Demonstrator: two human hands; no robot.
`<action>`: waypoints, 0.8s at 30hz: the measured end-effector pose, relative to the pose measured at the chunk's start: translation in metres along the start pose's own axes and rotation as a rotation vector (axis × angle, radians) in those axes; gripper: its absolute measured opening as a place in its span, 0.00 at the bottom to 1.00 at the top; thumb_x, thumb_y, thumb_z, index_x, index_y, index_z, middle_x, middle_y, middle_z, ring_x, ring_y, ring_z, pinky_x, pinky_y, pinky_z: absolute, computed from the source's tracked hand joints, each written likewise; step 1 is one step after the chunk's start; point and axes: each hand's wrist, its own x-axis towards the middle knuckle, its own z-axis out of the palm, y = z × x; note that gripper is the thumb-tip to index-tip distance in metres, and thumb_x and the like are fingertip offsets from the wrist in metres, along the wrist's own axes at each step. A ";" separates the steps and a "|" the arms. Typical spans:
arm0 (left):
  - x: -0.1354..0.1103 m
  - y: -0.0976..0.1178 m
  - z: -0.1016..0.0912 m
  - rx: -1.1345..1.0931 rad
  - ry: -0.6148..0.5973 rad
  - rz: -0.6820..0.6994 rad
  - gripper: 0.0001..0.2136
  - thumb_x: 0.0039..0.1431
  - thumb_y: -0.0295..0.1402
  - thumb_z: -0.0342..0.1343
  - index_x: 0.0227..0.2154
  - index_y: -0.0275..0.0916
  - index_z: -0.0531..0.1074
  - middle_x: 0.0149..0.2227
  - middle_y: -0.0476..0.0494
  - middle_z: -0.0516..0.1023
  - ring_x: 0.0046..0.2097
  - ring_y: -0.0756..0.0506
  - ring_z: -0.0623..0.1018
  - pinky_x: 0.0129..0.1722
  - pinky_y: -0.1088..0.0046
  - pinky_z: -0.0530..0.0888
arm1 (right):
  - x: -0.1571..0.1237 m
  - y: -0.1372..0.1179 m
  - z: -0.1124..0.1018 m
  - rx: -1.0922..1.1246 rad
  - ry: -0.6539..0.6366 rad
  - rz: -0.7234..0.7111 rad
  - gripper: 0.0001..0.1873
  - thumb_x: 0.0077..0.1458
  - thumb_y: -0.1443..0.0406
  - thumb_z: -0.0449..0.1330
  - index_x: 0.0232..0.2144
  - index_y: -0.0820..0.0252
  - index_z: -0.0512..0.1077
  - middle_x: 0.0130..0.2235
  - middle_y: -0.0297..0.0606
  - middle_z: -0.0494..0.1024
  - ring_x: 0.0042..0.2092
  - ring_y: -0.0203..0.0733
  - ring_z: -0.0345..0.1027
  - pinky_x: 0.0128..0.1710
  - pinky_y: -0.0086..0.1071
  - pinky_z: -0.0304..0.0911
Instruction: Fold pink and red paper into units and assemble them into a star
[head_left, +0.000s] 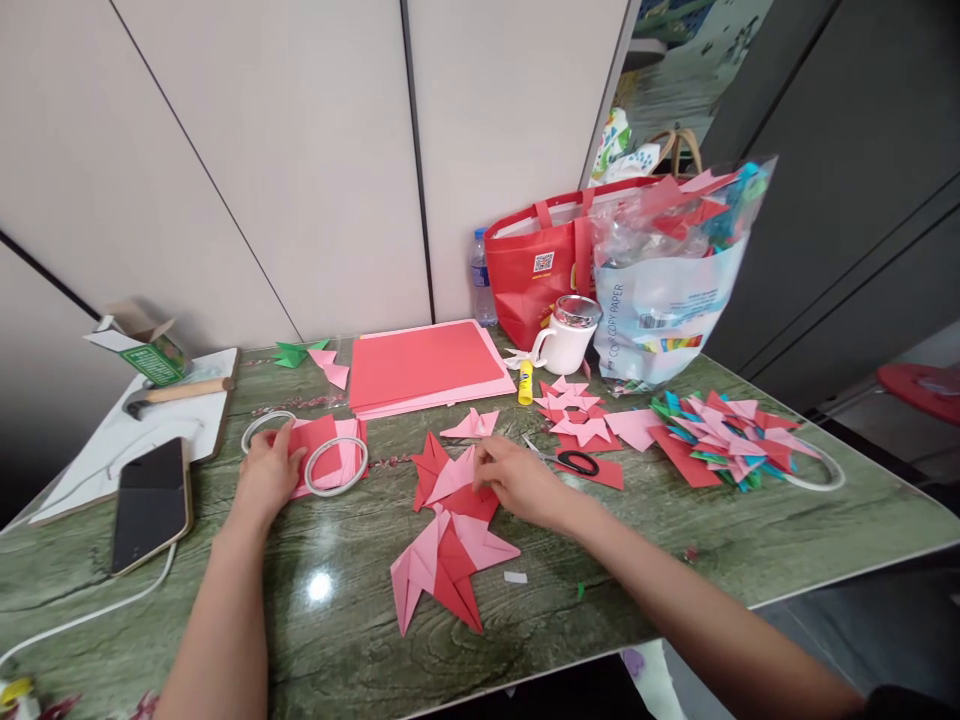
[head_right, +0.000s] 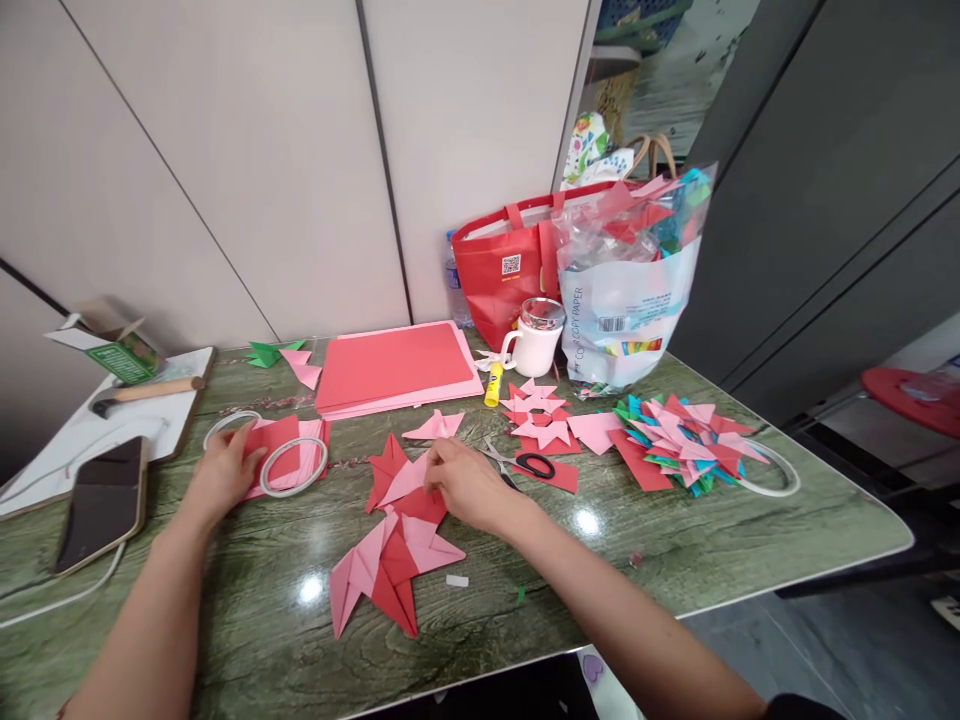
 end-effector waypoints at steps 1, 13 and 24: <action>-0.001 0.001 -0.001 -0.014 0.015 -0.007 0.24 0.58 0.38 0.45 0.56 0.34 0.60 0.49 0.30 0.64 0.47 0.35 0.70 0.45 0.57 0.69 | -0.004 -0.006 -0.002 0.022 0.010 -0.028 0.19 0.44 0.82 0.50 0.26 0.60 0.75 0.34 0.39 0.68 0.39 0.40 0.62 0.38 0.32 0.59; -0.009 0.012 -0.044 -0.317 0.395 -0.336 0.10 0.50 0.34 0.52 0.31 0.35 0.75 0.23 0.48 0.71 0.30 0.44 0.73 0.36 0.67 0.69 | -0.033 -0.057 0.016 0.027 -0.270 -0.165 0.25 0.45 0.53 0.64 0.43 0.59 0.67 0.44 0.43 0.64 0.45 0.47 0.57 0.44 0.39 0.59; -0.023 0.089 -0.091 -0.944 0.656 -0.427 0.13 0.48 0.38 0.56 0.31 0.33 0.76 0.30 0.45 0.78 0.30 0.47 0.74 0.34 0.71 0.72 | 0.018 -0.043 0.007 0.581 0.257 0.160 0.07 0.55 0.61 0.56 0.33 0.57 0.63 0.39 0.38 0.70 0.37 0.37 0.66 0.35 0.32 0.63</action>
